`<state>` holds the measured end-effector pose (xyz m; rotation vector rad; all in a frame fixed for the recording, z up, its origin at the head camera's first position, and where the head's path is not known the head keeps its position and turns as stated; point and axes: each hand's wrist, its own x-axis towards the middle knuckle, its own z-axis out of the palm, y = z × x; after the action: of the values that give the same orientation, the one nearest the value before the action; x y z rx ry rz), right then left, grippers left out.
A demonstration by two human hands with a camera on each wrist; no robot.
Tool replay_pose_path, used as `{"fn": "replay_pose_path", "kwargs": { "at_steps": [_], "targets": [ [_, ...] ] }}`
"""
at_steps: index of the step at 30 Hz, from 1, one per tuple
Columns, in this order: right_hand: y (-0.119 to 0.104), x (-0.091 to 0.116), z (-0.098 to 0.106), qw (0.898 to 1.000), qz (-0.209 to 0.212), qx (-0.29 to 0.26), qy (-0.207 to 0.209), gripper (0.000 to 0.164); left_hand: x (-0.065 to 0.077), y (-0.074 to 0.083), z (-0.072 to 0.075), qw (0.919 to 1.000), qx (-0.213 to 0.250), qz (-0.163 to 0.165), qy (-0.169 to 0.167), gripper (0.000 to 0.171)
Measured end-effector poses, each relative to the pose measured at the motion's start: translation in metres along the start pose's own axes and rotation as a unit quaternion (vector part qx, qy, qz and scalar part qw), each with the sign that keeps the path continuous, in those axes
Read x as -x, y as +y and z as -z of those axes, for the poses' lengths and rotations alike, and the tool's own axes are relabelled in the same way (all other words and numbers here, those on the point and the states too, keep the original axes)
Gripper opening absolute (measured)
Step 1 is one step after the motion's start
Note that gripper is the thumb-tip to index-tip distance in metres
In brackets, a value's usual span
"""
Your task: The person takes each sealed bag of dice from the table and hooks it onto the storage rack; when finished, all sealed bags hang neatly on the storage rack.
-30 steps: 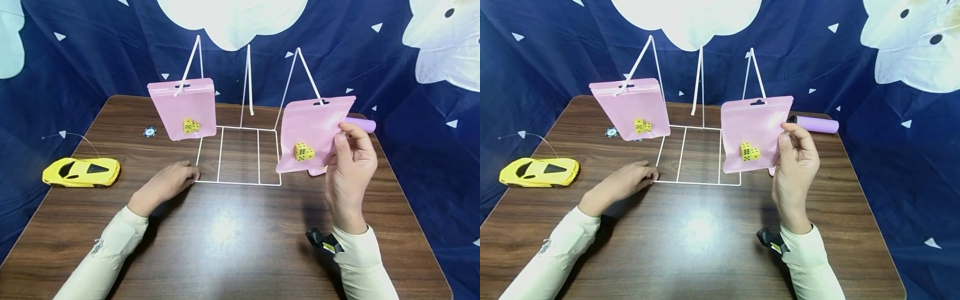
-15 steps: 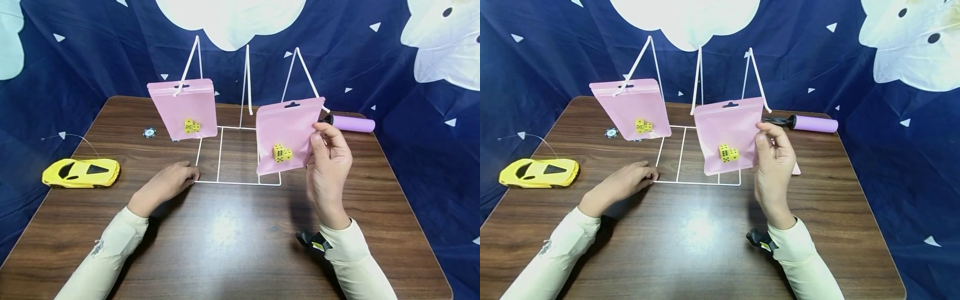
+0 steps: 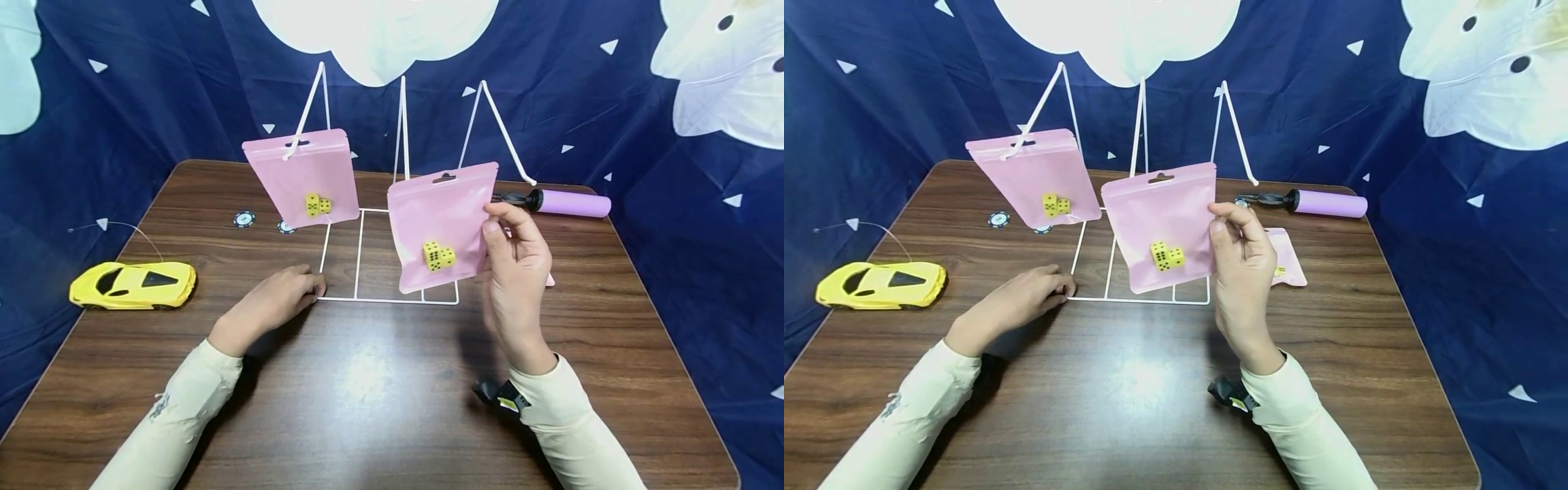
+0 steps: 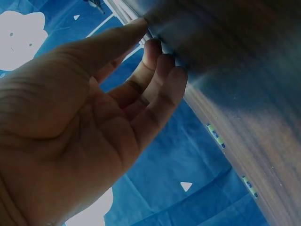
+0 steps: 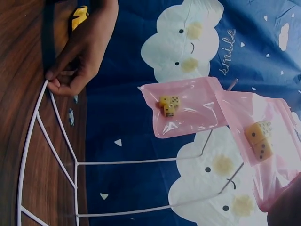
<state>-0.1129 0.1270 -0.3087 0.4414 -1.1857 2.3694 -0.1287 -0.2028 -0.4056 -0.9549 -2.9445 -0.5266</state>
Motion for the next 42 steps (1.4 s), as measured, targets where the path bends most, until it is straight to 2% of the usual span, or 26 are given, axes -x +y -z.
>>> {"fn": "replay_pose_path", "kwargs": {
  "at_steps": [11,17,26,42],
  "targets": [
    [0.013,0.007,-0.012,0.999,-0.026,0.021,-0.015,0.024,0.001,-0.001,0.001,0.9999,0.005,-0.01,0.002,0.028],
    [0.017,0.008,-0.011,0.999,-0.021,0.022,-0.019,0.023,0.0,-0.001,0.003,0.9999,0.011,-0.011,0.001,0.028],
    [0.019,0.007,-0.011,0.998,-0.027,0.049,-0.017,0.031,0.001,0.0,0.003,0.9999,0.01,-0.007,0.001,0.029],
    [0.03,0.004,-0.004,0.997,-0.026,0.069,0.0,0.027,0.001,0.0,0.002,0.9998,0.012,-0.014,0.005,0.029]
  ]
}}
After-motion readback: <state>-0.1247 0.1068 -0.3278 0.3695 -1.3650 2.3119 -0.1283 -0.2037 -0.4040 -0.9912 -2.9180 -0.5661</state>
